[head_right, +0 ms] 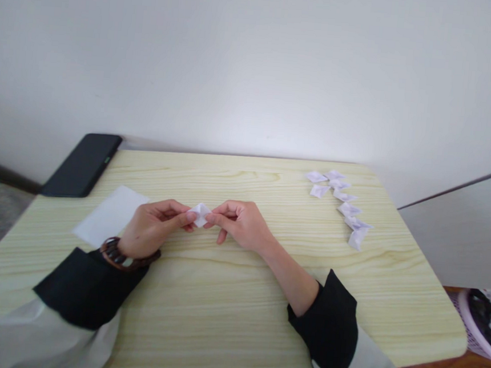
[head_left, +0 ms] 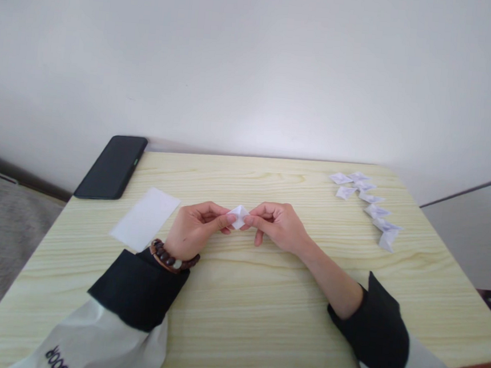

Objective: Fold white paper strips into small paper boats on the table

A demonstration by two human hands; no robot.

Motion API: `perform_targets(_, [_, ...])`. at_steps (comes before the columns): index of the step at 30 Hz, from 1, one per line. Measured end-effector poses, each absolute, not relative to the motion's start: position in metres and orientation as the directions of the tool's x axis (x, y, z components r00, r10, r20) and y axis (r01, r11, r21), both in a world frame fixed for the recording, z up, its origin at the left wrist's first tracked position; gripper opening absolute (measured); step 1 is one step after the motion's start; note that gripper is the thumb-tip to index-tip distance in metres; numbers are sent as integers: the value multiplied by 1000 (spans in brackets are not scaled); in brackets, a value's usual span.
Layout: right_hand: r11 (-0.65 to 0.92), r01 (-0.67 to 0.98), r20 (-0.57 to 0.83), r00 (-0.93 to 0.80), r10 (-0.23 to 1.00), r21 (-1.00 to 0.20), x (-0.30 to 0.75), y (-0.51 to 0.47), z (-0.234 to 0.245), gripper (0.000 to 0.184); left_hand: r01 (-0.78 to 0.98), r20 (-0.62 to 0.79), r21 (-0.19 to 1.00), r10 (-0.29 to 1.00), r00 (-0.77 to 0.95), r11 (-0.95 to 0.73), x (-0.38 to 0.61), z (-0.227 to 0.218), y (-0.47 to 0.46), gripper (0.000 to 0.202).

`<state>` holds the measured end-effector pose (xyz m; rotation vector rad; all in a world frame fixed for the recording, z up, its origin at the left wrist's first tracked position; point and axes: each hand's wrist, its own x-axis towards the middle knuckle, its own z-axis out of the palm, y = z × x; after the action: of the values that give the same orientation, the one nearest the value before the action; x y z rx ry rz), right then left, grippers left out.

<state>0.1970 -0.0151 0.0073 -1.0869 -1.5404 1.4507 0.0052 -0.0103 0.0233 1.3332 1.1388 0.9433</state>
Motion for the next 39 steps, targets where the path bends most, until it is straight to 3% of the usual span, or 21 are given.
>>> perform_targets(6, [-18, 32, -28, -337, 941, -999, 196, -15, 7, 28, 49, -111, 994, 955, 274, 102, 7, 18, -11, 43])
perform_targets(9, [-5, 12, -8, -325, 946, -1000, 195, -14, 5, 26, 101, -125, 990, 936, 329, 96, 7, 18, -12, 37])
perform_targets(19, [81, 104, 39, -356, 934, -991, 194, -16, 5, 28, 128, -98, 990, 937, 336, 58, 6, 19, -13, 29])
perform_targets(22, [191, 169, 136, -292, 947, -967, 193, -17, 1, 26, 115, -107, 991, 945, 310, 75, 7, 19, -13, 31])
perform_targets(26, [428, 319, 361, -248, 899, -846, 194, -18, -2, 18, 86, -134, 990, 950, 282, 114, 8, 18, -12, 42])
perform_targets(30, [480, 333, 422, -234, 876, -811, 195, -17, -2, 14, 86, -129, 990, 955, 266, 110, 7, 19, -12, 41])
perform_targets(35, [629, 364, 566, -276, 777, -686, 195, -16, -3, 10, -53, -149, 984, 946, 289, 171, 6, 19, -12, 44])
perform_targets(39, [652, 353, 574, -310, 758, -671, 196, -16, -2, 12, 3, -123, 992, 955, 271, 127, 5, 16, -11, 41])
